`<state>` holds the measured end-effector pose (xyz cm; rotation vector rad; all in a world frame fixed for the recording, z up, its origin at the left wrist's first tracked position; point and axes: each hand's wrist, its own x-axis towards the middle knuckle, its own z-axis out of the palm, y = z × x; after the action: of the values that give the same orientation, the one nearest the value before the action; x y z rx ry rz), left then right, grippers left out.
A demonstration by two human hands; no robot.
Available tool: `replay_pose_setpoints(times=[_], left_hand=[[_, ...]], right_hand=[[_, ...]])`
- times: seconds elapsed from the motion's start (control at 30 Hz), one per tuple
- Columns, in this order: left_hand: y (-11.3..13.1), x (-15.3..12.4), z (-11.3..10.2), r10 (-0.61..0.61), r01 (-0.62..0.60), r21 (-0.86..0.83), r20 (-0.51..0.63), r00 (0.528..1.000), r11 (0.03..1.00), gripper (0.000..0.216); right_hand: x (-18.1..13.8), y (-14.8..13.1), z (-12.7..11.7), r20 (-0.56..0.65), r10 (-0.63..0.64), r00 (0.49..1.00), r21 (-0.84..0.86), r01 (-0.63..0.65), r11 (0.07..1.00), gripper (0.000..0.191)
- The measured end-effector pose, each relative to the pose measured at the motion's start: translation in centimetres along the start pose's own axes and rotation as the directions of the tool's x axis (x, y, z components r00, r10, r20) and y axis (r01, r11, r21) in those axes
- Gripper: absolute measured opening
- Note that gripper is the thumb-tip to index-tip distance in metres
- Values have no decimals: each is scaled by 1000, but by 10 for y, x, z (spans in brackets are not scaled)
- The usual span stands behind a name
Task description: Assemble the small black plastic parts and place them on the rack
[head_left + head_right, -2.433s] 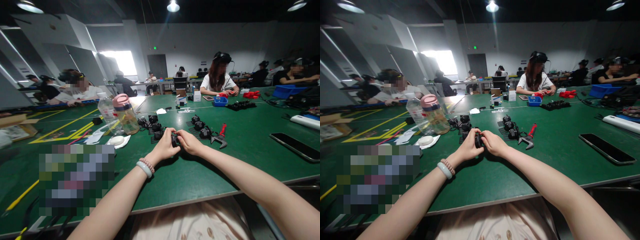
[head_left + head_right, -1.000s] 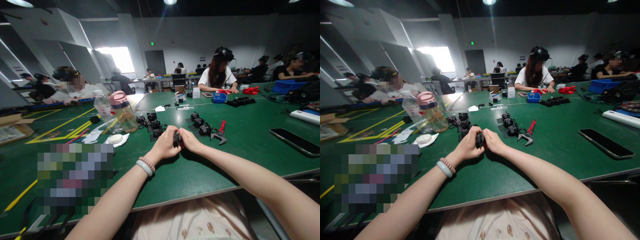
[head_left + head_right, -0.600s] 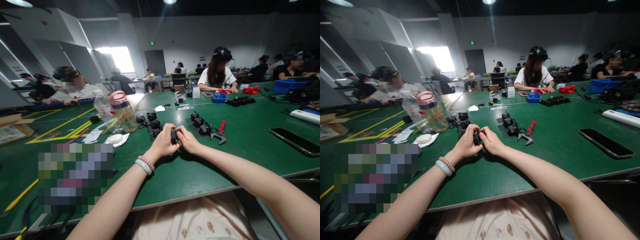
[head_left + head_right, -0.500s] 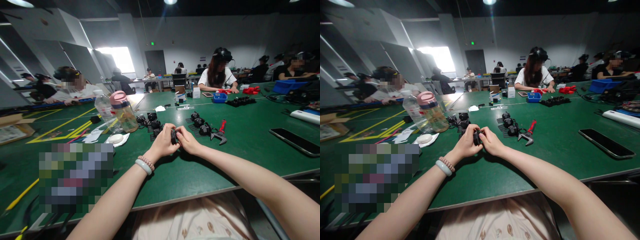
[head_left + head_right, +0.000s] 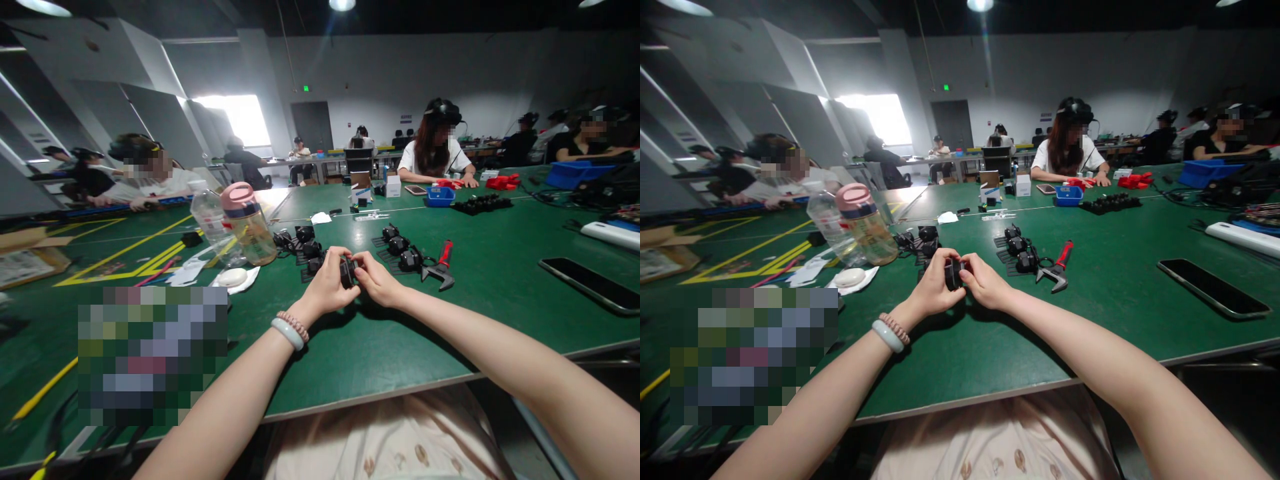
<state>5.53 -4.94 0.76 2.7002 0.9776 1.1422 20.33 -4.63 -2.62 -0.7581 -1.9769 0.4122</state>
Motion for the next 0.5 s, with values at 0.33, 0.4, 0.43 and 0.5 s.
replay_pose_setpoints(times=[0.33, 0.4, 0.43, 0.5], left_hand=[[1, 0, 0, 6, -5, -16, 9, 1000, 1000, 51], [1, 0, 0, 12, -12, -6, 5, 1000, 1000, 51], [2, 0, 0, 15, -15, -1, 4, 1000, 1000, 51], [2, 0, 0, 20, -20, 10, 7, 1000, 1000, 50]], right_hand=[[0, 4, -2, 28, -18, 999, -82, 21, 996, 33], [0, 2, -3, 28, -16, 999, -92, 19, 996, 31], [0, 1, -3, 26, -17, 999, -98, 20, 995, 31], [0, 0, -3, 23, -20, 1000, -105, 22, 994, 30]])
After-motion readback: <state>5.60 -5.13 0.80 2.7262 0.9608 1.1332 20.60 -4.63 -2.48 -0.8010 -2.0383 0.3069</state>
